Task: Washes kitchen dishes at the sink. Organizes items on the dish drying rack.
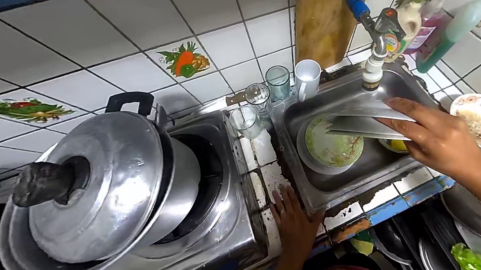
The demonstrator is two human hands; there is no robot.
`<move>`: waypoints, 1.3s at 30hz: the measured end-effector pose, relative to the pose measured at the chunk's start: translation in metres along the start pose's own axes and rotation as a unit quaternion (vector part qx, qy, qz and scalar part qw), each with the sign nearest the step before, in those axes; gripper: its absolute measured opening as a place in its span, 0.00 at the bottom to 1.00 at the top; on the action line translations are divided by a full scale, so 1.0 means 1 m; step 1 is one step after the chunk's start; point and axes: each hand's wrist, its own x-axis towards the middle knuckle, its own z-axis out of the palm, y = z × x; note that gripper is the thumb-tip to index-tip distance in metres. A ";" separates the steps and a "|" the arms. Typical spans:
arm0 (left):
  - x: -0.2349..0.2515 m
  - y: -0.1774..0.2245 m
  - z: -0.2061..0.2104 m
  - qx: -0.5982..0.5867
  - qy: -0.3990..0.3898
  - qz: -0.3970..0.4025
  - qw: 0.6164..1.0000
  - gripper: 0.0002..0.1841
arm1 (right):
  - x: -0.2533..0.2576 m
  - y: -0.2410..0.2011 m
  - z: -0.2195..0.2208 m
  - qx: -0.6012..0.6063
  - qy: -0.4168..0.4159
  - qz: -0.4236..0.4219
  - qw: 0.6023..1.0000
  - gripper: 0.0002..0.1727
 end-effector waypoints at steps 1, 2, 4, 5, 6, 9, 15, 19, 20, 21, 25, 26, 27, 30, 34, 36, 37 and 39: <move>0.021 0.007 0.002 0.006 -0.017 -0.016 1.000 0.62 | -0.001 0.000 -0.003 0.000 0.002 0.003 1.000 0.20; 0.045 0.013 0.006 0.001 -0.027 -0.029 0.999 0.61 | -0.002 0.000 -0.006 -0.002 0.003 0.007 1.000 0.20; 0.094 0.023 0.014 -0.007 -0.024 -0.050 0.998 0.58 | -0.004 0.000 -0.012 -0.011 0.004 0.015 1.000 0.20; 0.117 0.028 0.016 -0.008 -0.028 -0.052 0.998 0.54 | -0.004 0.001 -0.015 -0.015 0.005 0.018 1.000 0.20; 0.139 0.033 0.017 -0.013 -0.049 -0.042 0.998 0.50 | -0.004 0.003 -0.017 -0.018 0.006 0.019 1.000 0.20; 0.188 0.049 0.009 -0.062 -0.208 0.081 0.973 0.37 | -0.005 0.009 -0.019 -0.019 0.010 0.020 1.000 0.20; 0.115 0.026 -0.002 -0.110 -0.067 0.086 0.988 0.39 | 0.001 0.021 -0.011 -0.002 0.020 0.005 1.000 0.16; 0.005 -0.008 -0.009 -0.031 -0.037 0.060 0.997 0.52 | 0.006 0.026 -0.002 0.024 0.031 -0.012 0.999 0.14; -0.013 -0.012 -0.008 -0.013 -0.032 0.077 0.996 0.53 | 0.008 0.027 -0.001 0.027 0.034 -0.014 0.999 0.14; -0.022 -0.012 -0.005 0.003 -0.031 0.096 0.995 0.53 | 0.010 0.026 0.001 0.031 0.034 -0.013 0.999 0.14; 0.002 0.036 0.012 -0.016 -0.084 0.188 0.979 0.44 | 0.013 0.024 0.001 0.032 0.033 -0.009 0.999 0.15; 0.015 0.054 0.019 -0.021 -0.111 0.212 0.971 0.41 | 0.013 0.023 0.000 0.029 0.033 -0.009 0.999 0.15; 0.029 0.070 0.026 -0.024 -0.134 0.231 0.963 0.40 | 0.013 0.023 -0.002 0.026 0.035 -0.009 0.999 0.15; 0.062 0.099 0.044 -0.057 -0.142 0.227 0.962 0.34 | 0.009 0.023 -0.007 0.014 0.041 -0.013 0.999 0.13; 0.081 0.106 0.032 -0.052 -0.216 0.132 0.966 0.27 | 0.001 0.022 -0.013 0.004 0.043 -0.003 0.999 0.13; 0.081 0.109 0.029 -0.036 -0.235 0.119 0.964 0.25 | -0.002 0.019 -0.013 0.007 0.028 0.012 1.000 0.13; 0.081 0.110 0.028 -0.030 -0.244 0.115 0.962 0.24 | -0.003 0.017 -0.013 0.009 0.015 0.015 1.000 0.14; 0.082 0.111 0.027 -0.037 -0.245 0.117 0.962 0.23 | -0.004 0.013 -0.014 0.003 -0.001 0.020 1.000 0.13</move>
